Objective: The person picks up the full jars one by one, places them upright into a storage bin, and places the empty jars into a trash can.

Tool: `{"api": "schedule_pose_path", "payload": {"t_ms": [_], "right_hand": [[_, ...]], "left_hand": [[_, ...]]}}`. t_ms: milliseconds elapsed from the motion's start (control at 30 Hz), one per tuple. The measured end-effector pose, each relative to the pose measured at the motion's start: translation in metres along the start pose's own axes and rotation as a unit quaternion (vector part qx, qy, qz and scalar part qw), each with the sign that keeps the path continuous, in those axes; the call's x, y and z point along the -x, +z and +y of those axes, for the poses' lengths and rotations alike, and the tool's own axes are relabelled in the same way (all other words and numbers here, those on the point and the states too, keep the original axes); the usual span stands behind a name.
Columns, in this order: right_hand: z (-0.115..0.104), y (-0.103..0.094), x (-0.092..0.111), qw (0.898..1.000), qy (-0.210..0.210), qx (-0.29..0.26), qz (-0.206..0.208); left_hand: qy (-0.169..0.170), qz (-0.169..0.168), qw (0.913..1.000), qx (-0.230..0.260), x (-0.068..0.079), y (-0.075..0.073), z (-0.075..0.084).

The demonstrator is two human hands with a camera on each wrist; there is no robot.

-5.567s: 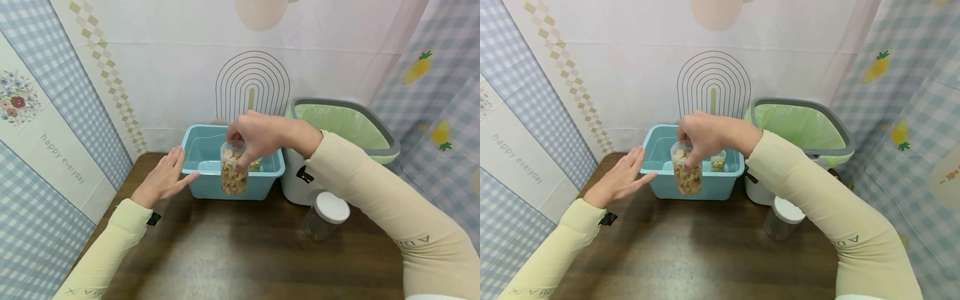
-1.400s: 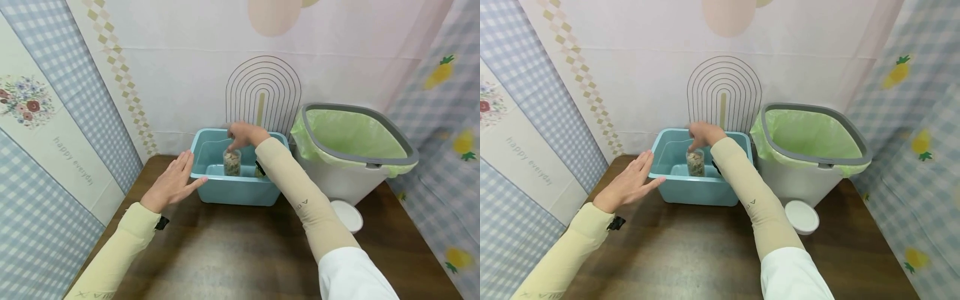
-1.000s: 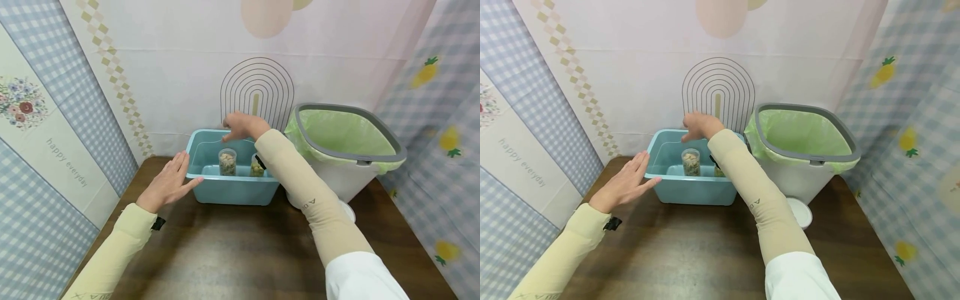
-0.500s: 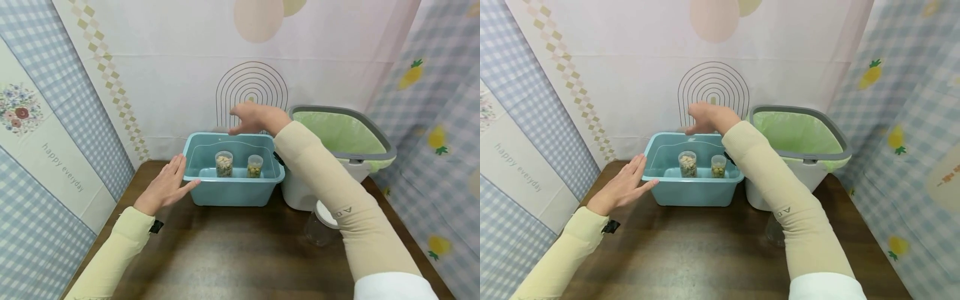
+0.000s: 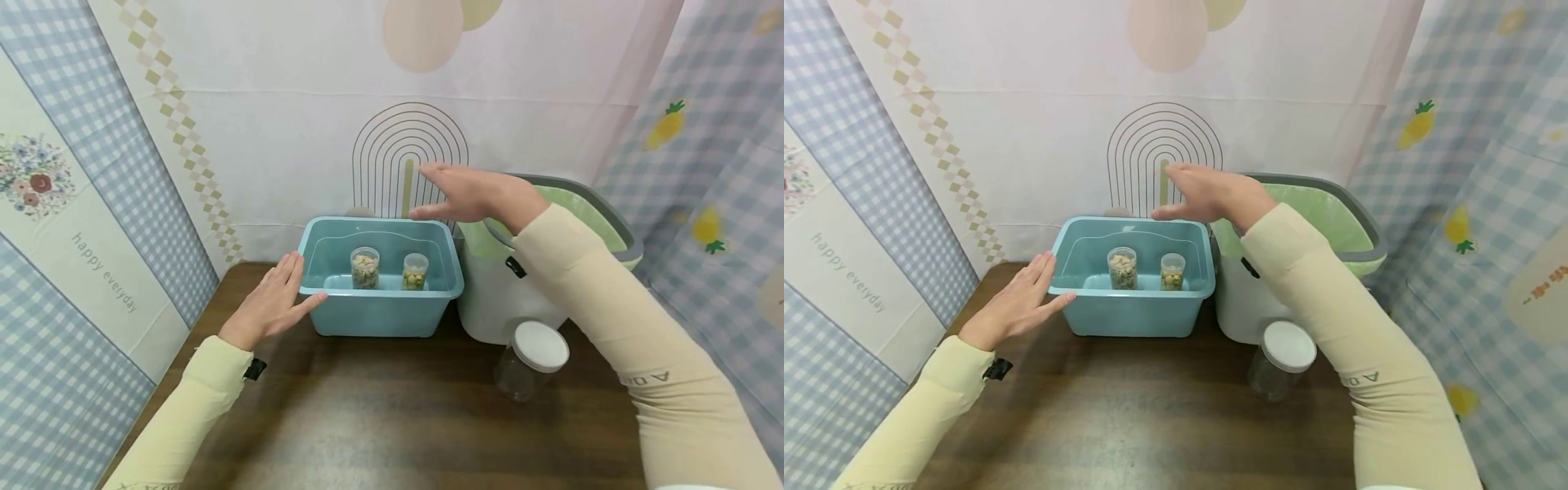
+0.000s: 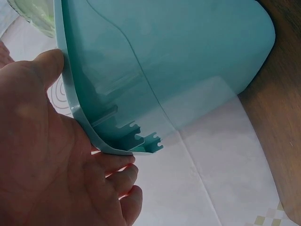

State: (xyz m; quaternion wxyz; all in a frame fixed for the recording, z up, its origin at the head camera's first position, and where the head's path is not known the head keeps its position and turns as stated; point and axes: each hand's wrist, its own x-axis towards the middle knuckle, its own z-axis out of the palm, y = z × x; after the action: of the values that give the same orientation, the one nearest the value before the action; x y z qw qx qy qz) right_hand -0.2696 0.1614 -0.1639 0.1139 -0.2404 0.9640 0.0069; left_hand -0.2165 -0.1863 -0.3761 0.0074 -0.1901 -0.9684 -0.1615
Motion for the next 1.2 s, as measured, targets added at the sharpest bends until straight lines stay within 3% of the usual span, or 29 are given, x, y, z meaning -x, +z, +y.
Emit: {"api": "schedule_pose_path", "payload": {"t_ms": [400, 667, 1200], "right_hand": [[0.052, 0.027, 0.053, 0.998, 0.01, -0.008, 0.055], [0.09, 0.044, 0.082, 0.995, 0.04, -0.028, 0.082], [0.171, 0.066, 0.13, 0.987, 0.115, -0.078, 0.08]], "left_hand": [[-0.002, -0.001, 1.0, 0.007, -0.004, 0.001, 0.0], [-0.002, 0.0, 1.0, 0.006, -0.003, 0.001, 0.0], [-0.002, 0.003, 1.0, 0.009, 0.001, 0.001, -0.001]]}}
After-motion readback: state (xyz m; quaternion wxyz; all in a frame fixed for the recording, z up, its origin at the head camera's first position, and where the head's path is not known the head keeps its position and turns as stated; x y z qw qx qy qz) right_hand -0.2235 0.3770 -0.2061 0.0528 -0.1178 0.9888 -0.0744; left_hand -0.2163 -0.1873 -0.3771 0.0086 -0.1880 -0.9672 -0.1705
